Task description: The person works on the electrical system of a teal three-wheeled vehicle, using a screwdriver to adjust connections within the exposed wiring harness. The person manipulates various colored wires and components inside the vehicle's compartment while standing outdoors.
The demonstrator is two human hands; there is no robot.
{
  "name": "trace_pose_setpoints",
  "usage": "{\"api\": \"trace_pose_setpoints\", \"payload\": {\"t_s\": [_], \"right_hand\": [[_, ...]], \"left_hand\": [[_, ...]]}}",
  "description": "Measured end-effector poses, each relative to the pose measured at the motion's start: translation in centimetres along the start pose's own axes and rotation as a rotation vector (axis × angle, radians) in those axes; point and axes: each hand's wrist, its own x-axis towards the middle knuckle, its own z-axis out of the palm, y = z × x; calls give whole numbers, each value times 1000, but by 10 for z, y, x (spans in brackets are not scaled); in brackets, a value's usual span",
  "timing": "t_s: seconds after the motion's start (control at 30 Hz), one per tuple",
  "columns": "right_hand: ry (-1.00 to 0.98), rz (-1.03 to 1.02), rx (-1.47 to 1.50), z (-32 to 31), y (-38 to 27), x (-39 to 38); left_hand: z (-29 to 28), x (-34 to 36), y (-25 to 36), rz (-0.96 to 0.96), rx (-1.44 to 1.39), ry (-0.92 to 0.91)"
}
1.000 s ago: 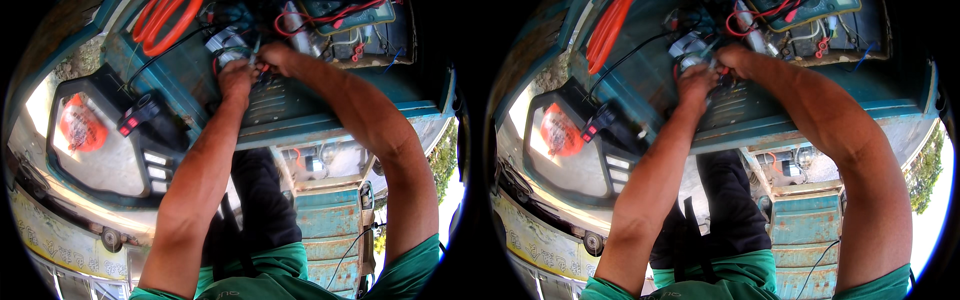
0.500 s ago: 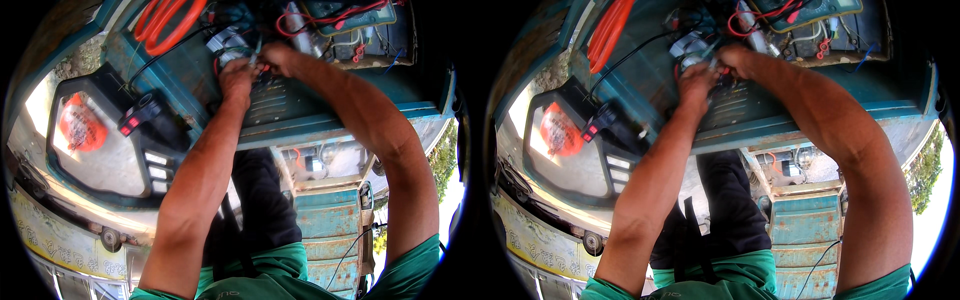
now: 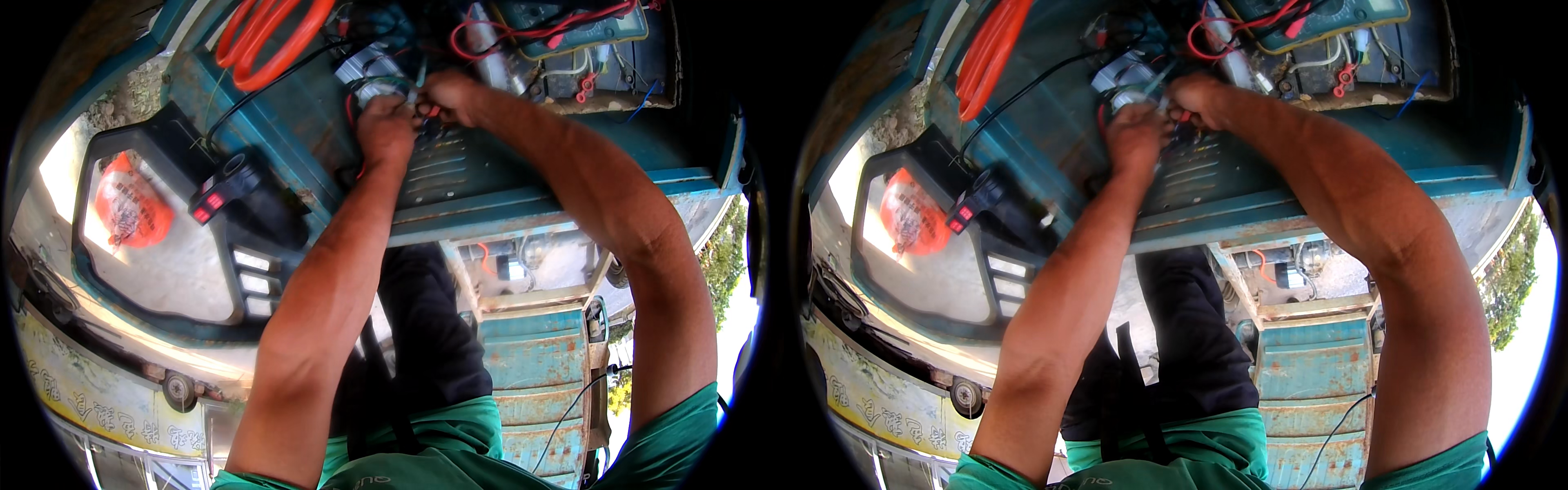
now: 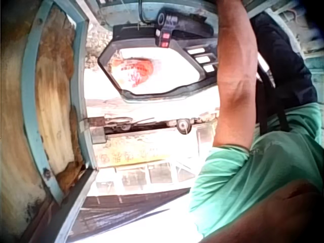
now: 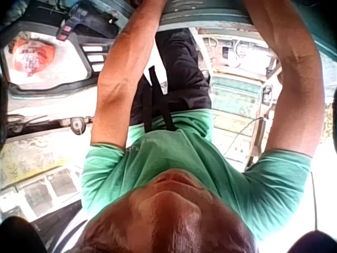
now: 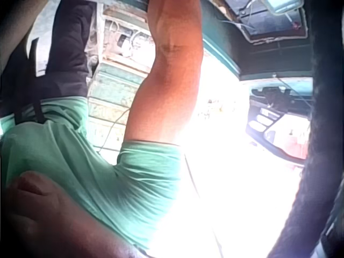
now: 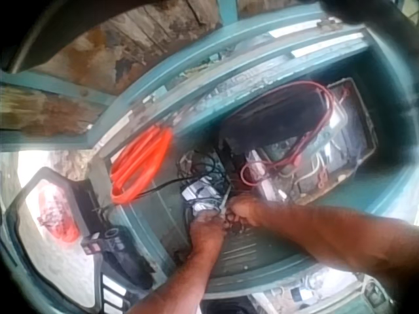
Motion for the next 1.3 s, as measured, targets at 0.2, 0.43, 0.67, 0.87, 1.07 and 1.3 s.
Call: {"api": "trace_pose_setpoints", "payload": {"t_s": [0.2, 0.43, 0.67, 0.87, 1.07, 1.3], "right_hand": [[1, 0, -13, -1, 1, 5], [-26, -17, -24, -1, 4, 8], [2, -22, -67, 0, 5, 9], [-9, -3, -123, 7, -3, -5], [-28, 12, -102, 6, -3, -3], [-1, -43, -133, 2, 1, 4]], "left_hand": [[0, 2, -6, 179, 100, 1], [-4, 9, -16, 323, 363, 98], [-3, -5, 4, 359, 673, 155], [-4, -3, 3, 353, 723, 160], [-2, -6, 7, 400, 761, 133], [-2, -12, 14, 333, 819, 108]]}}
